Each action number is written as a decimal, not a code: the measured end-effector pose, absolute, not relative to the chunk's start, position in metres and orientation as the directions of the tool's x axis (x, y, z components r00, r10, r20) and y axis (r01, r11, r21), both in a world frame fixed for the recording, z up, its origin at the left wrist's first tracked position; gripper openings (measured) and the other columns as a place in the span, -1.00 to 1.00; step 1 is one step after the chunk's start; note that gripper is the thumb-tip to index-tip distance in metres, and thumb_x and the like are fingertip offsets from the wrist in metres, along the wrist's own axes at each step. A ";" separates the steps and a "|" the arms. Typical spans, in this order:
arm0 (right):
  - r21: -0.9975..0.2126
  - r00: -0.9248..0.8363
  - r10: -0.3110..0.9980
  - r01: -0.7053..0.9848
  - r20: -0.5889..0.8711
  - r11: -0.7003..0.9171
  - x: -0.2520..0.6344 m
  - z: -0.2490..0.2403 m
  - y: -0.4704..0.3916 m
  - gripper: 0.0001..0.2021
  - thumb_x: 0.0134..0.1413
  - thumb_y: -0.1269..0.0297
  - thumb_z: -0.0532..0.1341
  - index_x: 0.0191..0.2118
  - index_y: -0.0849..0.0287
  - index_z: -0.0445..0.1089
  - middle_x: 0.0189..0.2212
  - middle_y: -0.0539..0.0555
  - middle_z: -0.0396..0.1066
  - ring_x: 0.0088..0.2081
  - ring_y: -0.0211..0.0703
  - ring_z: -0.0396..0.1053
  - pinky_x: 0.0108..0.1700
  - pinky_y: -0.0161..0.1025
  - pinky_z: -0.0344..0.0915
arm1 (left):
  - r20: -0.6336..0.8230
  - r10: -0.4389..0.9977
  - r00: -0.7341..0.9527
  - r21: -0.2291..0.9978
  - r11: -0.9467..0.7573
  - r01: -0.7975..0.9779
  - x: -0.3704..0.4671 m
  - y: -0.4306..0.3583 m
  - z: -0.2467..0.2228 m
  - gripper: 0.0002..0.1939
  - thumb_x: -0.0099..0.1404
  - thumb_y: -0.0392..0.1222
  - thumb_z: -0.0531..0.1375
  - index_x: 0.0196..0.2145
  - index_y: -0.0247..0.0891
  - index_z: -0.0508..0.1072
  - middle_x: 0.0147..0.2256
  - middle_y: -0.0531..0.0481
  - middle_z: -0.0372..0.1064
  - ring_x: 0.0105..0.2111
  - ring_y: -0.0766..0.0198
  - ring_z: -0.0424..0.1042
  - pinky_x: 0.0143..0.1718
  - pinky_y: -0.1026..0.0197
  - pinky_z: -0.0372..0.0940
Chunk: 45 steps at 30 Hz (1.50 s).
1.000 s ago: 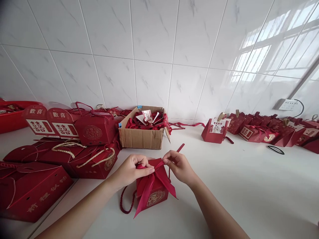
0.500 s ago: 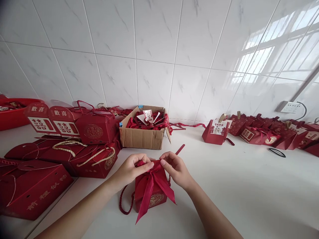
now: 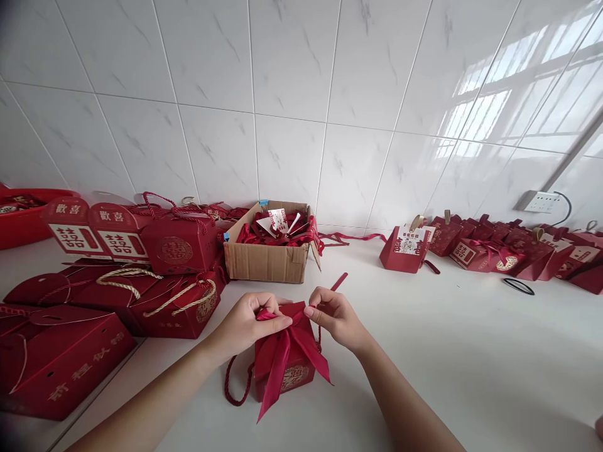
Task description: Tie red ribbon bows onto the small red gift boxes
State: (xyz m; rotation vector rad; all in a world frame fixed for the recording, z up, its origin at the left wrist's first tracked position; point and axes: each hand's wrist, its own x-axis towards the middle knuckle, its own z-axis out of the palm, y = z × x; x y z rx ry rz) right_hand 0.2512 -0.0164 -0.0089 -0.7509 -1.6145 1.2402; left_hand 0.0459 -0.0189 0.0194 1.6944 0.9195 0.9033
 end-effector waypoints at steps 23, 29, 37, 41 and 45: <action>-0.904 -0.260 0.883 0.076 0.390 0.421 0.245 -0.002 -0.026 -0.71 0.14 0.05 0.16 -0.06 0.03 0.29 -0.11 0.10 0.27 -0.05 -0.08 0.23 -0.06 -0.16 0.20 | 0.195 0.885 0.423 0.970 -0.237 0.048 0.048 -0.019 0.020 -0.66 0.23 -0.01 0.15 -0.58 -0.29 0.30 -0.38 0.00 0.37 -0.30 0.25 0.35 -0.21 0.24 0.20; -0.866 -0.315 0.876 0.232 0.365 0.444 0.236 0.005 -0.035 -0.83 0.07 0.11 0.24 -0.32 0.07 0.49 0.01 0.15 0.22 0.11 0.03 0.17 0.11 -0.05 0.16 | 0.074 0.874 0.480 0.997 -0.058 -0.049 0.046 -0.021 0.022 -0.64 0.20 0.07 0.15 -0.53 -0.30 0.35 -0.39 -0.03 0.38 -0.34 0.22 0.35 -0.27 0.21 0.21; -0.866 -0.413 0.866 0.280 0.280 0.414 0.235 0.012 -0.038 -0.89 0.02 0.19 0.29 -0.37 0.08 0.51 0.04 0.13 0.23 0.12 0.08 0.17 0.03 -0.05 0.25 | 0.090 0.853 0.514 0.996 -0.066 -0.065 0.045 -0.019 0.024 -0.67 0.16 -0.06 0.21 -0.62 -0.30 0.29 -0.24 -0.03 0.36 -0.25 0.21 0.34 -0.18 0.22 0.16; -0.877 -0.419 0.868 0.268 0.266 0.398 0.236 0.012 -0.038 -0.91 0.02 0.25 0.28 -0.40 0.12 0.49 0.05 0.15 0.21 0.05 0.04 0.24 -0.08 -0.13 0.31 | 0.088 0.848 0.522 0.995 -0.056 -0.078 0.046 -0.020 0.024 -0.66 0.16 -0.06 0.22 -0.62 -0.30 0.26 -0.27 -0.01 0.36 -0.27 0.23 0.34 -0.14 0.19 0.16; -0.903 -0.440 0.870 0.240 0.225 0.355 0.236 0.011 -0.036 -0.91 0.03 0.30 0.26 -0.43 0.17 0.45 0.06 0.15 0.19 -0.07 -0.04 0.34 -0.21 -0.19 0.33 | 0.086 0.831 0.550 0.996 -0.072 -0.046 0.047 -0.021 0.024 -0.72 0.16 -0.08 0.22 -0.57 -0.30 0.33 -0.24 -0.02 0.31 -0.23 0.20 0.36 -0.12 0.18 0.19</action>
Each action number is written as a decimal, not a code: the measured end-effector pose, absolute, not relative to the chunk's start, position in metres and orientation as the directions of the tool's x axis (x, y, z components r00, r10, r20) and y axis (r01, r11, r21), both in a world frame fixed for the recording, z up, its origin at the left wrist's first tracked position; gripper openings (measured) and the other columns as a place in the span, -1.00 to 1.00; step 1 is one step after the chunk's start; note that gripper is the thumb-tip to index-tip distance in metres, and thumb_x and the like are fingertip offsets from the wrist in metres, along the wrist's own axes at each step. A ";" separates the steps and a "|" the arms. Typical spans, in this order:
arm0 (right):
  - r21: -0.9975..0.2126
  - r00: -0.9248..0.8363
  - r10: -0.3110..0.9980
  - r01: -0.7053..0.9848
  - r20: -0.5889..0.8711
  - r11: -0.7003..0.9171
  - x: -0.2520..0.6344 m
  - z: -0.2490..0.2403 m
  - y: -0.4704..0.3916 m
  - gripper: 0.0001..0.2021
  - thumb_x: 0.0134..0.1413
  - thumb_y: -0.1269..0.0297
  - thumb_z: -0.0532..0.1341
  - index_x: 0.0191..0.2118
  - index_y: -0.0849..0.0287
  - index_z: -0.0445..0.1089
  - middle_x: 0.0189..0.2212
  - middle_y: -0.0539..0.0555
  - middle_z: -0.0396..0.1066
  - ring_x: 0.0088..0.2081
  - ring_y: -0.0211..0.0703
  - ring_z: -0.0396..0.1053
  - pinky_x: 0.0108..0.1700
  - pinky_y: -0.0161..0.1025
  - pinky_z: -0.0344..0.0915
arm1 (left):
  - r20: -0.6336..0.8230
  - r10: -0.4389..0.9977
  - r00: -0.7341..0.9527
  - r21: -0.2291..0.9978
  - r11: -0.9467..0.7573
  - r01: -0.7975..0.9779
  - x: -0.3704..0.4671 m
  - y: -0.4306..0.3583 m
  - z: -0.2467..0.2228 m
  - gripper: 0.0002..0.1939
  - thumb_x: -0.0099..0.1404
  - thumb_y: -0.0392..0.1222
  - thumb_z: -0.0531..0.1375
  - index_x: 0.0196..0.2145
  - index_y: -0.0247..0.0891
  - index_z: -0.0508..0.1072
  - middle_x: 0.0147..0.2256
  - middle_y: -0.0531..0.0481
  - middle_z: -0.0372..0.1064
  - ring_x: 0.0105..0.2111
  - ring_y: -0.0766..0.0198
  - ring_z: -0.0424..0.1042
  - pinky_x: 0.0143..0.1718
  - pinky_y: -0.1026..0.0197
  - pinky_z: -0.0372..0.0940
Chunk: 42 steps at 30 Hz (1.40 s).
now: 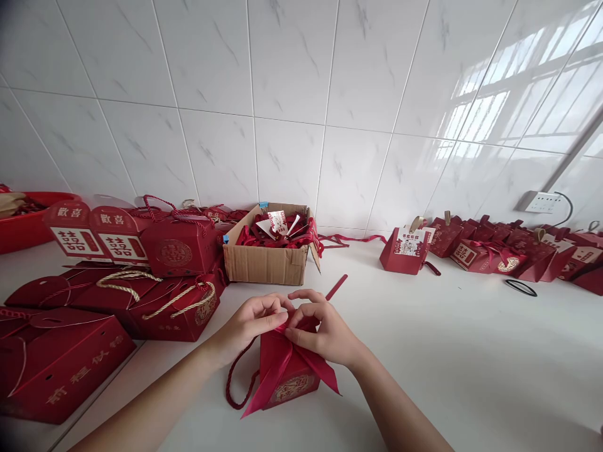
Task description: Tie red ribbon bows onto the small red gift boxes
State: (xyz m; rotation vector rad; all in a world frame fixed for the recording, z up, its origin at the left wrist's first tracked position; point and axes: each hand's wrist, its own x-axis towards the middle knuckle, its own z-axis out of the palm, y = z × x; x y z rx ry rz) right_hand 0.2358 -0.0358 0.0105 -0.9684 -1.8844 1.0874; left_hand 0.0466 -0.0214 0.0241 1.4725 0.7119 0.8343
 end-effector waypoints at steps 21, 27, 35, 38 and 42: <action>-0.903 -0.461 0.857 0.227 0.229 0.364 0.239 0.011 -0.033 -0.88 0.04 0.24 0.26 -0.42 0.16 0.43 0.03 0.13 0.22 -0.09 -0.08 0.34 -0.14 -0.17 0.27 | 0.066 0.817 0.572 0.997 -0.031 -0.071 0.046 -0.015 0.017 -0.65 0.18 -0.16 0.21 -0.60 -0.28 0.13 -0.32 -0.01 0.34 -0.28 0.29 0.30 -0.20 0.24 0.14; -0.907 -0.353 0.904 0.252 0.239 0.338 0.262 0.012 -0.021 -0.72 0.14 0.02 0.14 -0.32 0.16 0.34 -0.40 0.03 0.28 -0.33 -0.20 0.26 -0.27 -0.23 0.20 | 0.047 0.849 0.527 0.999 -0.052 -0.006 0.043 -0.017 0.021 -0.59 0.15 -0.12 0.26 -0.56 -0.26 0.04 -0.32 0.01 0.37 -0.35 0.34 0.28 -0.28 0.27 0.13; -0.966 -0.601 0.796 0.159 0.071 0.206 0.271 -0.002 -0.012 -0.68 0.03 0.02 0.26 -0.37 0.21 0.29 -0.46 0.00 0.26 -0.43 -0.28 0.16 -0.37 -0.28 0.12 | 0.047 0.860 0.509 0.983 -0.131 0.131 0.040 -0.018 0.029 -0.57 0.12 -0.15 0.27 -0.57 -0.24 0.01 -0.37 0.02 0.41 -0.37 0.33 0.29 -0.31 0.26 0.14; -0.970 -0.564 0.820 0.133 0.096 0.205 0.266 -0.004 -0.013 -0.71 0.02 0.08 0.28 -0.42 0.21 0.28 -0.50 -0.02 0.25 -0.45 -0.29 0.14 -0.38 -0.28 0.10 | 0.052 0.855 0.515 0.976 -0.153 0.155 0.041 -0.017 0.028 -0.57 0.09 -0.16 0.28 -0.58 -0.23 0.02 -0.38 0.02 0.42 -0.37 0.31 0.31 -0.32 0.24 0.15; -0.986 -0.524 0.843 0.038 0.121 0.165 0.261 -0.002 -0.015 -0.70 0.04 0.11 0.27 -0.51 0.21 0.27 -0.60 -0.08 0.14 -0.51 -0.34 0.02 -0.46 -0.30 -0.02 | 0.104 0.851 0.514 0.961 -0.220 0.170 0.042 -0.016 0.023 -0.53 0.09 -0.15 0.29 -0.64 -0.22 0.00 -0.41 -0.02 0.44 -0.27 0.21 0.37 -0.27 0.21 0.18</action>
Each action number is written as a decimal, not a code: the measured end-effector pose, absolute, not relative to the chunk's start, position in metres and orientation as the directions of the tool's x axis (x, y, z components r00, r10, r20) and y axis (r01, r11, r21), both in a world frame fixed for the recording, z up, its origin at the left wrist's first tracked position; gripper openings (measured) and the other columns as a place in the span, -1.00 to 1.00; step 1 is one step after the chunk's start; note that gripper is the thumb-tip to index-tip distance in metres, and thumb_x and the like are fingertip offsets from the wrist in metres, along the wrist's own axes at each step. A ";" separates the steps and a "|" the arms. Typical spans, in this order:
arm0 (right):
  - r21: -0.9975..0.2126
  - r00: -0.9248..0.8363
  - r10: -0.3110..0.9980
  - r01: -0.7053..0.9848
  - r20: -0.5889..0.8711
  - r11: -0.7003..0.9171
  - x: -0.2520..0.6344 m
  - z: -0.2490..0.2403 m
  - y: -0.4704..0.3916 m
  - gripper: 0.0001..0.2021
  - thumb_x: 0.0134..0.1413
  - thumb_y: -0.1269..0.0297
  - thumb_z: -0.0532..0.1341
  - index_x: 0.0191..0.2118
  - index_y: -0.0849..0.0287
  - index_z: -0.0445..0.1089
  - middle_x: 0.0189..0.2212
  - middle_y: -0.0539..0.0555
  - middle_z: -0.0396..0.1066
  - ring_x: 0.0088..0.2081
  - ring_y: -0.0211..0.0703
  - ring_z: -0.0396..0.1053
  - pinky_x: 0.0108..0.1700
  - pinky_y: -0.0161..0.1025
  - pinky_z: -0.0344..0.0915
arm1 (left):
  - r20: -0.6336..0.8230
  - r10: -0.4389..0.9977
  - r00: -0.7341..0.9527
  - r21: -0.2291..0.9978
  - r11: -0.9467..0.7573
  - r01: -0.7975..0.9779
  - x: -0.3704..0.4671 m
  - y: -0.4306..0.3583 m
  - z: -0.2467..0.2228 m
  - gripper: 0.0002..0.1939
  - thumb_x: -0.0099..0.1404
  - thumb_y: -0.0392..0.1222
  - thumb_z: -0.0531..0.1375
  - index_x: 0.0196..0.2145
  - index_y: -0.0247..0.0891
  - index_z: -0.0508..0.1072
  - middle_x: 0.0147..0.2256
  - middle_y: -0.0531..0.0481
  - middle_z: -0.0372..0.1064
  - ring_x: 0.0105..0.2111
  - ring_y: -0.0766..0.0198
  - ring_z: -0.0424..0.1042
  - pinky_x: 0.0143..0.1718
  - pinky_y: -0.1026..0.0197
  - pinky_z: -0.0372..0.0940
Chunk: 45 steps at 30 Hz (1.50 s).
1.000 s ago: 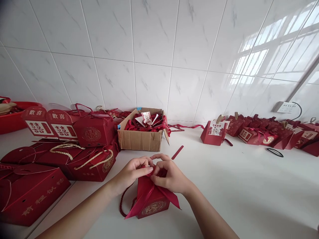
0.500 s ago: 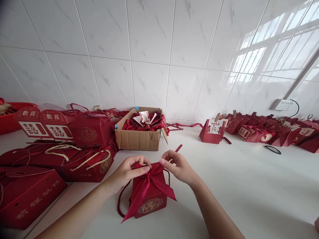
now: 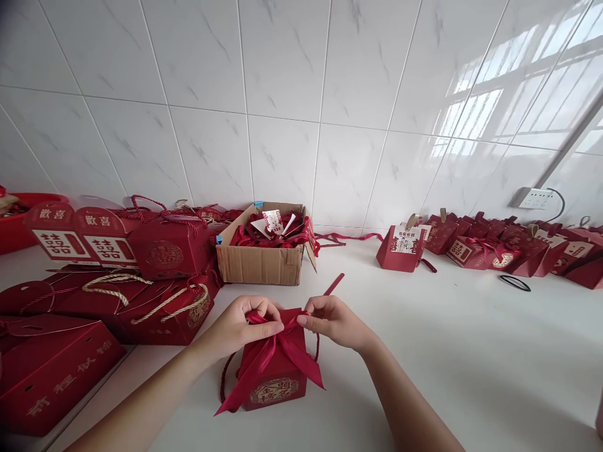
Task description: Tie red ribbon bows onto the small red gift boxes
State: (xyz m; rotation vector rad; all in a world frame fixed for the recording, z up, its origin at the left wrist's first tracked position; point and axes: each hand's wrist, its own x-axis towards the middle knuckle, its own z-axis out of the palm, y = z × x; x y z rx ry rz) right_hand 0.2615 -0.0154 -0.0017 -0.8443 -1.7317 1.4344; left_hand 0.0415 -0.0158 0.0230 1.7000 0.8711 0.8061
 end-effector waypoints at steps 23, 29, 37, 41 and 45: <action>-0.964 -0.420 0.875 0.002 0.239 0.265 0.261 -0.001 -0.014 -0.71 0.05 0.18 0.28 -0.57 0.21 0.29 -0.59 -0.08 0.11 -0.50 -0.32 0.04 -0.44 -0.27 -0.03 | 0.110 0.847 0.521 0.963 -0.221 0.156 0.043 -0.015 0.020 -0.60 -0.02 -0.17 0.35 -0.67 -0.21 0.15 -0.57 0.05 0.38 -0.08 0.08 0.40 -0.10 0.17 0.21; -0.968 -0.461 0.854 -0.045 0.239 0.246 0.259 -0.004 -0.013 -0.70 0.14 0.12 0.19 -0.50 0.19 0.24 -0.53 -0.06 0.13 -0.47 -0.31 0.07 -0.40 -0.29 0.05 | 0.128 0.852 0.507 0.969 -0.217 0.121 0.042 -0.014 0.021 -0.67 0.02 -0.15 0.34 -0.59 -0.24 0.22 -0.46 0.04 0.41 -0.22 0.19 0.39 -0.23 0.23 0.18; -0.925 -0.747 0.628 0.046 0.219 0.377 0.279 -0.011 -0.007 0.12 -0.47 -0.08 0.45 0.27 -0.09 -0.11 0.24 0.19 -0.08 0.27 0.10 -0.14 0.21 -0.01 -0.05 | 0.126 0.874 0.470 0.992 -0.111 -0.058 0.041 -0.011 0.018 -0.60 0.24 0.08 0.12 -0.57 -0.30 0.34 -0.48 0.04 0.37 -0.47 0.33 0.28 -0.36 0.29 0.12; -0.907 -0.838 0.542 0.275 -0.065 0.317 0.279 -0.012 -0.010 0.40 -0.51 0.11 0.51 0.32 -0.07 -0.54 0.31 0.25 -0.16 0.33 0.06 -0.27 0.28 0.07 -0.26 | 0.074 0.899 0.432 0.977 0.022 -0.213 0.041 -0.008 0.016 -0.56 0.23 0.16 0.09 -0.56 -0.27 0.28 -0.41 -0.02 0.42 -0.43 0.28 0.35 -0.37 0.28 0.18; -0.915 -0.781 0.624 0.272 -0.029 0.297 0.272 -0.016 -0.012 0.41 -0.46 0.20 0.51 0.31 -0.06 -0.63 0.30 0.24 -0.11 0.32 0.02 -0.20 0.28 0.04 -0.20 | -0.018 0.932 0.363 0.917 0.160 -0.366 0.042 0.002 0.008 -0.54 0.18 0.25 0.08 -0.53 -0.24 0.27 -0.49 -0.02 0.38 -0.42 0.23 0.39 -0.42 0.28 0.21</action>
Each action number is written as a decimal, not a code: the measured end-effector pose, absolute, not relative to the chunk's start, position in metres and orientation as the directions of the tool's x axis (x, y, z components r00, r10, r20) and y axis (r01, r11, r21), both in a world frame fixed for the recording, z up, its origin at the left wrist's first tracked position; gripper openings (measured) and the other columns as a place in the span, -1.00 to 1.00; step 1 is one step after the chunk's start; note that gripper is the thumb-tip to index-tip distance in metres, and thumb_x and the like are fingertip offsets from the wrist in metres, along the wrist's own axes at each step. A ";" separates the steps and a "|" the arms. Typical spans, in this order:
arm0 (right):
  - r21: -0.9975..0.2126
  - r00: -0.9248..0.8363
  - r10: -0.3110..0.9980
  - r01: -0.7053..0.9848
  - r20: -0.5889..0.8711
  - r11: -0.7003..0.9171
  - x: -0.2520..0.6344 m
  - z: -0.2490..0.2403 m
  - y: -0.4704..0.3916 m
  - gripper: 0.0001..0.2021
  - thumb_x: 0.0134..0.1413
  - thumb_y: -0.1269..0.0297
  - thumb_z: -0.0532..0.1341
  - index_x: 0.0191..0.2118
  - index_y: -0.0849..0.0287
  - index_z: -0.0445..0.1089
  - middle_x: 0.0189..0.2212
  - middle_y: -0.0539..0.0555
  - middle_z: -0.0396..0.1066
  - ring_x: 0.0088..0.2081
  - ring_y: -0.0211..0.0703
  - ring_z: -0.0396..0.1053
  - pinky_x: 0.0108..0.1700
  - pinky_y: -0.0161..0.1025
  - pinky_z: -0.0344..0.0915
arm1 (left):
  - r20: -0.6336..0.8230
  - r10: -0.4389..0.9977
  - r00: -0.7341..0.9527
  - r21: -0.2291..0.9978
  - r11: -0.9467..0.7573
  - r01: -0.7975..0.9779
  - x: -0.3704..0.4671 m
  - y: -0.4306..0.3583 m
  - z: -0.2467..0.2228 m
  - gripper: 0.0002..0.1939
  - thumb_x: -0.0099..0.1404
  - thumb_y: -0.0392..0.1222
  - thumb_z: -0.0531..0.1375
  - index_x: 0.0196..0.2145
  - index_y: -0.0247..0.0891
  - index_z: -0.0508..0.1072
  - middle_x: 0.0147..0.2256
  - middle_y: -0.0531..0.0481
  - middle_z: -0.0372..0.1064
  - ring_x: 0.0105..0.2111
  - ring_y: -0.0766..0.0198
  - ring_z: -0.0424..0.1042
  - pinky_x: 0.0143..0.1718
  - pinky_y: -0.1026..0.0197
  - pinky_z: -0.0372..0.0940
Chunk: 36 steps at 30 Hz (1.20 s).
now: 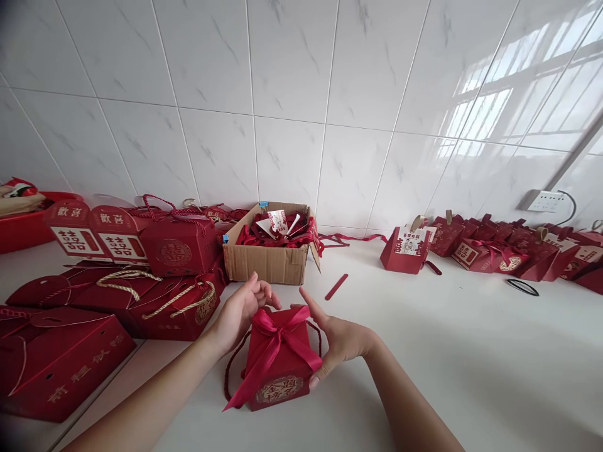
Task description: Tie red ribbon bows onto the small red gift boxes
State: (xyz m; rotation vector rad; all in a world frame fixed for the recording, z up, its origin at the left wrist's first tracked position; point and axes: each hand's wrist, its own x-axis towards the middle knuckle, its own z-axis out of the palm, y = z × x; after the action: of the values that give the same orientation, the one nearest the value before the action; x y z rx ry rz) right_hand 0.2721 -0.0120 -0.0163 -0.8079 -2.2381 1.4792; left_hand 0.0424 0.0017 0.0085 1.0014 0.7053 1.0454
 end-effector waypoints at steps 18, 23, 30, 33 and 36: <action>-0.834 0.359 0.919 0.547 0.163 -0.065 0.351 -0.050 0.038 0.07 -0.15 0.03 0.26 0.33 0.15 -0.46 0.27 0.34 -0.20 0.28 0.24 -0.17 0.19 0.14 -0.01 | -0.220 0.974 0.062 0.914 0.228 -0.335 0.043 0.019 -0.011 -0.60 0.06 0.17 0.18 -0.48 -0.23 0.20 -0.48 0.01 0.39 -0.43 0.25 0.37 -0.40 0.24 0.12; -0.728 0.482 0.853 0.656 0.201 -0.199 0.346 -0.072 0.049 -0.07 -0.13 0.10 0.22 0.31 0.13 -0.28 0.29 0.28 -0.30 0.29 0.34 -0.25 0.22 0.20 -0.14 | -0.232 0.970 0.067 0.917 0.241 -0.317 0.045 0.017 -0.009 -0.60 0.04 0.17 0.19 -0.49 -0.23 0.21 -0.48 0.01 0.39 -0.45 0.25 0.38 -0.40 0.24 0.12; -0.589 0.406 0.899 0.771 0.162 -0.241 0.347 -0.080 0.052 -0.36 -0.04 0.16 0.14 0.22 0.14 0.09 0.22 0.23 0.02 0.23 0.22 -0.01 0.19 0.10 0.00 | -0.235 0.969 0.071 0.931 0.245 -0.272 0.046 0.018 -0.013 -0.58 -0.01 0.18 0.20 -0.47 -0.22 0.19 -0.46 0.01 0.38 -0.44 0.26 0.36 -0.39 0.25 0.13; -0.546 0.365 0.918 0.806 0.156 -0.228 0.348 -0.080 0.051 -0.44 0.02 0.17 0.09 0.18 0.18 0.17 0.17 0.24 0.13 0.20 0.18 0.06 0.20 0.09 -0.02 | -0.204 0.977 0.064 0.950 0.213 -0.226 0.047 0.016 -0.014 -0.58 0.02 0.20 0.16 -0.48 -0.22 0.18 -0.47 0.01 0.35 -0.43 0.25 0.35 -0.40 0.23 0.13; -0.518 0.351 0.923 0.825 0.156 -0.226 0.347 -0.081 0.050 -0.46 0.03 0.17 0.07 0.16 0.16 0.20 0.15 0.22 0.19 0.20 0.18 0.08 0.19 0.12 -0.01 | -0.104 0.994 0.042 0.985 0.108 -0.137 0.047 0.005 0.010 -0.60 0.03 0.16 0.19 -0.54 -0.23 0.19 -0.52 0.05 0.30 -0.43 0.25 0.32 -0.39 0.24 0.12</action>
State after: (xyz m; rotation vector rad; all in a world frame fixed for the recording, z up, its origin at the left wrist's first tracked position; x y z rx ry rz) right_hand 0.3473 0.0500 -0.0809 -2.0989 -1.5179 0.2498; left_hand 0.0469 0.0046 0.0100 1.0460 1.1304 1.1687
